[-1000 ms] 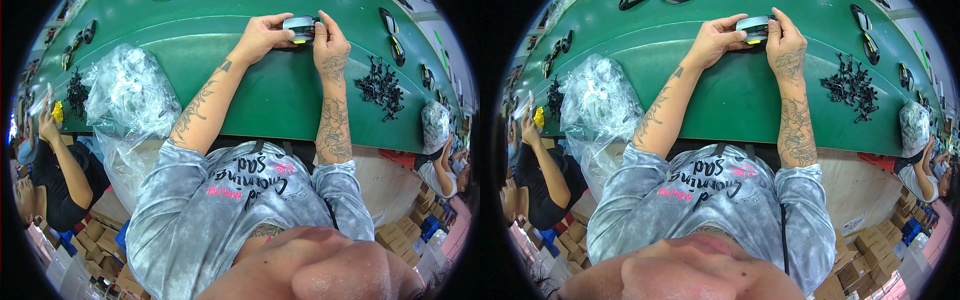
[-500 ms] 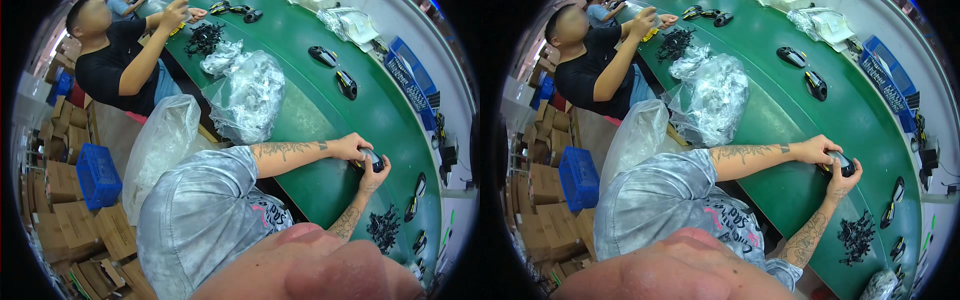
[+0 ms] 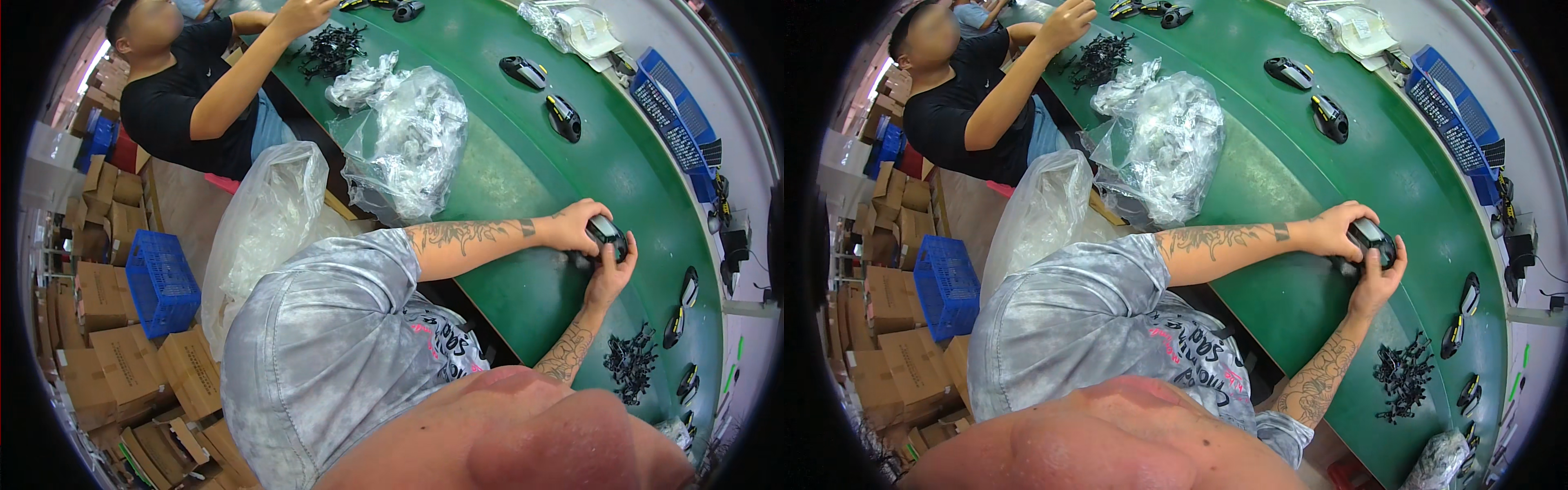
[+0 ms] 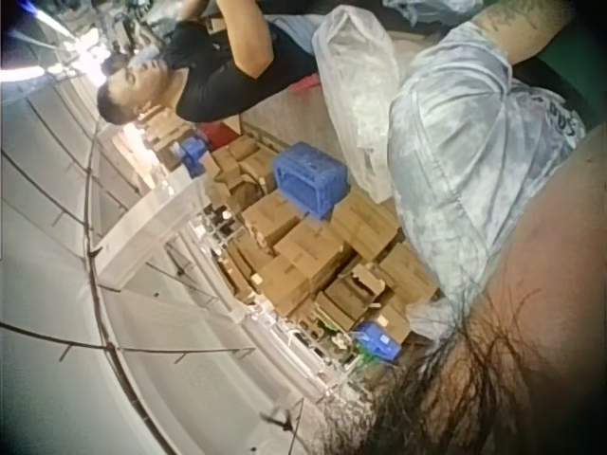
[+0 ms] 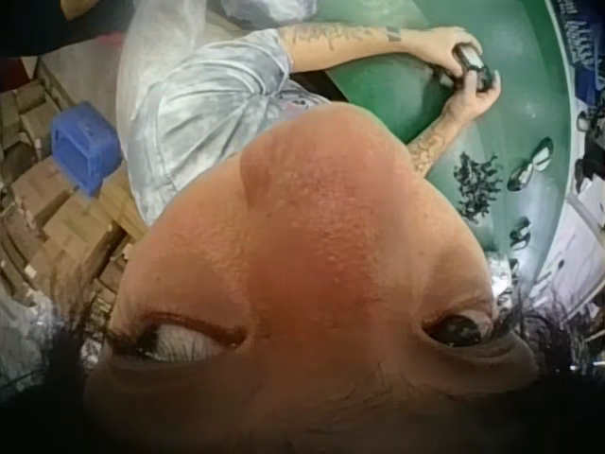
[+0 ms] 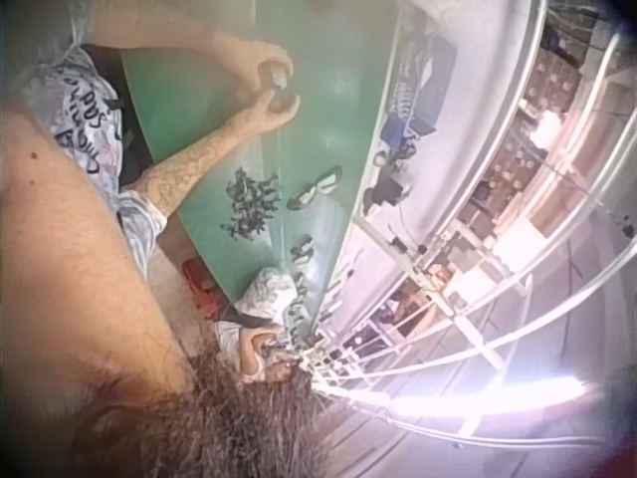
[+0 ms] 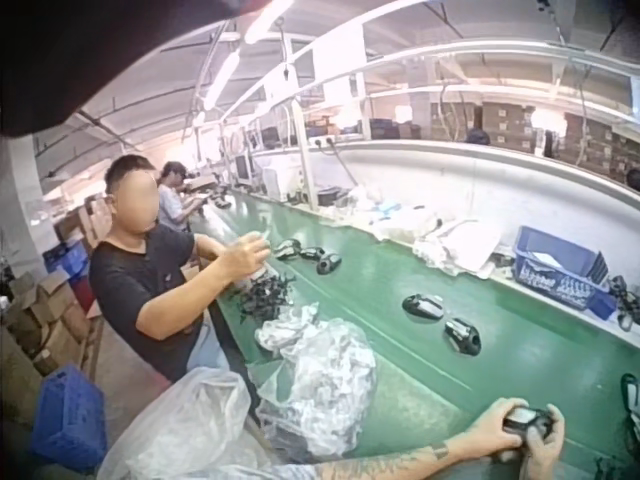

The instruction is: The person assembles small plastic components by hand, then places the assembled components into individual packaging bags.

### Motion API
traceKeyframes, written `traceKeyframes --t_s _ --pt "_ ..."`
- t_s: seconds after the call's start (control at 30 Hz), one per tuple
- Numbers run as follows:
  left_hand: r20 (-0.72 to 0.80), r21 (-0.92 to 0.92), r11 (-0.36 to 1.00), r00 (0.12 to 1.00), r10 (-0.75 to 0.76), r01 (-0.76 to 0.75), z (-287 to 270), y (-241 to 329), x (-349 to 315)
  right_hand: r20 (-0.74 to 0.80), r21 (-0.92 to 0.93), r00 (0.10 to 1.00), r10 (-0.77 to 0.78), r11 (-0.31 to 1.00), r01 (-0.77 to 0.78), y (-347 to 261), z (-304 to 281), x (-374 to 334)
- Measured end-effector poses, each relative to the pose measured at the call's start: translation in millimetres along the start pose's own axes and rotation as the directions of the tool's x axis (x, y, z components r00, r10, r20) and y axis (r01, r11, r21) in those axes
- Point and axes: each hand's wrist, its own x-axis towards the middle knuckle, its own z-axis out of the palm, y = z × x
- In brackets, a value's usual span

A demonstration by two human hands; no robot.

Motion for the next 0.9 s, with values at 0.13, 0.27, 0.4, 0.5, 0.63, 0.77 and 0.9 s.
traceKeyframes --t_s 0.13,0.27,0.4,0.5,0.63,0.77,0.9 --pt "0.056 0.432 0.829 0.928 0.369 -0.355 15.5 -0.3 -5.2 -0.236 -0.035 0.971 0.022 0.999 -0.031 8.0 -13.9 5.3" --pt "0.104 0.420 0.841 0.939 0.327 -0.340 13.7 -1.5 -2.2 -0.373 -0.310 0.920 -0.121 0.951 -0.001 2.7 -2.3 9.1" --pt "0.209 0.591 0.686 0.902 0.378 -0.424 4.4 8.5 2.2 -0.388 -0.233 0.919 -0.068 0.972 -0.027 1.5 -19.5 19.4" --pt "0.327 0.710 0.558 0.902 0.281 -0.431 -5.3 14.6 -1.0 -0.445 -0.272 0.889 -0.110 0.962 -0.017 -2.0 -32.9 21.3" --pt "0.401 0.733 0.535 0.902 0.162 -0.421 -7.2 8.7 1.2 -0.413 -0.177 0.908 -0.077 0.984 0.003 23.4 -62.8 23.9" --pt "-0.208 0.820 0.566 0.878 0.432 -0.084 -12.2 -14.4 13.0 -0.431 -0.343 0.882 -0.193 0.939 0.038 12.5 -38.5 14.7" --pt "-0.237 0.875 0.460 0.694 0.680 -0.151 -23.6 -23.9 27.5 -0.501 -0.277 0.837 -0.222 0.957 0.088 14.8 -49.7 17.4"
